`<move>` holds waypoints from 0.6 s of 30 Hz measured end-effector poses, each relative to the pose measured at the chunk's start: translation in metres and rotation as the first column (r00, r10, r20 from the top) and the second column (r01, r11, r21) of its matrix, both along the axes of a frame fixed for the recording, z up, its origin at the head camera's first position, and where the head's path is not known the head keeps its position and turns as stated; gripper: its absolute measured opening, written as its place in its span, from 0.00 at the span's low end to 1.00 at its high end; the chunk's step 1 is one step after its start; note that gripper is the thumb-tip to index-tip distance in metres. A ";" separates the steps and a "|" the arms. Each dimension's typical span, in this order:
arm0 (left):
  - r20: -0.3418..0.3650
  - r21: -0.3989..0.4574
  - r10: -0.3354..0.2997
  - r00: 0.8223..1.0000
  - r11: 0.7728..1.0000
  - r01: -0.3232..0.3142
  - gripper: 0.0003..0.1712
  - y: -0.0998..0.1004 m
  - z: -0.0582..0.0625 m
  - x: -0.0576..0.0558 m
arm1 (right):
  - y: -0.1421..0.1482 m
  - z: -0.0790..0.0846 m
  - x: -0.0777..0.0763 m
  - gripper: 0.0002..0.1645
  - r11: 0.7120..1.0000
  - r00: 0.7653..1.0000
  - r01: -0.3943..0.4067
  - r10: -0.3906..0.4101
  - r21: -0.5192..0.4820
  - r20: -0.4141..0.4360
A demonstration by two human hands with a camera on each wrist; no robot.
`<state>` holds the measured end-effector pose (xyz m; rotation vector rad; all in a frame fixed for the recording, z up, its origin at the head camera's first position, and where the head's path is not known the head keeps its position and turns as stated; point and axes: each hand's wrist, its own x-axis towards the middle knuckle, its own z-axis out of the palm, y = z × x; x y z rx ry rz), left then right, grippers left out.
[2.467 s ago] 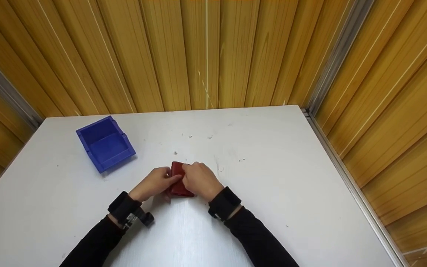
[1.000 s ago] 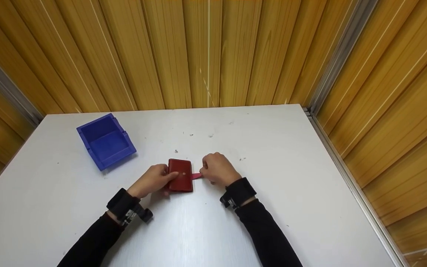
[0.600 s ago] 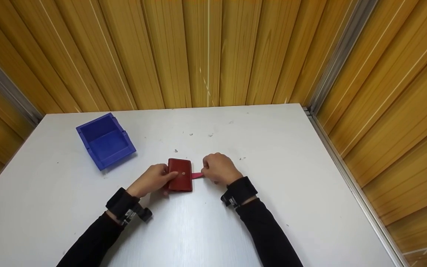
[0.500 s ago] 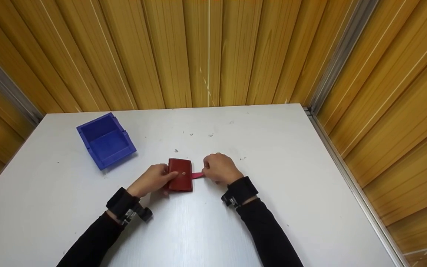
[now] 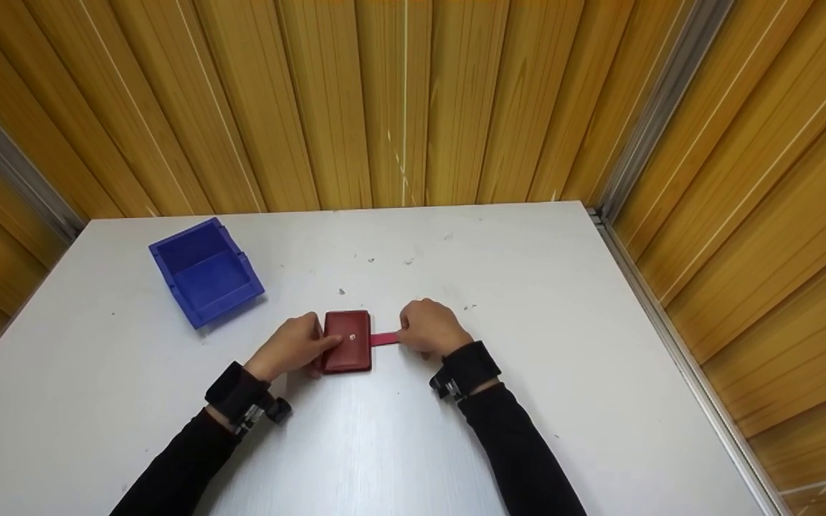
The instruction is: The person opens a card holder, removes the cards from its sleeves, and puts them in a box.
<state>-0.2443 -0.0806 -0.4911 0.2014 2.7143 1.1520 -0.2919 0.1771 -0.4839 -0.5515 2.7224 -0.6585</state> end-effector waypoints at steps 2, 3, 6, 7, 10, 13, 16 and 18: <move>-0.074 -0.050 0.006 0.997 0.999 -0.009 0.19 0.001 0.000 0.001 | -0.001 -0.001 0.000 0.10 1.000 1.000 0.008 -0.008 -0.011 0.017; -0.116 -0.074 0.002 0.993 0.997 -0.010 0.19 0.002 0.000 0.002 | -0.001 -0.001 0.000 0.10 1.000 1.000 0.009 -0.009 -0.015 0.020; -0.244 -0.159 -0.044 0.969 0.987 0.005 0.17 0.008 0.001 0.003 | -0.002 -0.001 -0.001 0.10 1.000 1.000 0.009 -0.009 -0.023 0.025; -0.280 -0.189 -0.067 0.958 0.982 0.014 0.17 0.011 0.001 0.004 | -0.002 -0.001 -0.001 0.10 1.000 1.000 0.010 -0.009 -0.025 0.026; -0.327 -0.256 -0.099 0.940 0.967 0.013 0.19 0.024 0.002 0.006 | -0.003 -0.001 -0.001 0.10 1.000 1.000 0.010 -0.010 -0.027 0.026; -0.369 -0.338 -0.088 0.925 0.940 -0.045 0.31 0.038 0.000 0.009 | -0.003 0.000 -0.001 0.10 0.999 1.000 0.008 -0.007 -0.038 0.021; -0.424 -0.392 -0.075 0.903 0.914 -0.108 0.33 0.050 -0.001 0.012 | -0.003 -0.001 -0.001 0.10 0.999 1.000 0.001 -0.001 -0.041 0.015; -0.460 -0.400 -0.071 0.885 0.907 -0.135 0.28 0.054 -0.001 0.013 | -0.003 -0.002 -0.001 0.11 0.999 1.000 -0.004 0.004 -0.035 0.004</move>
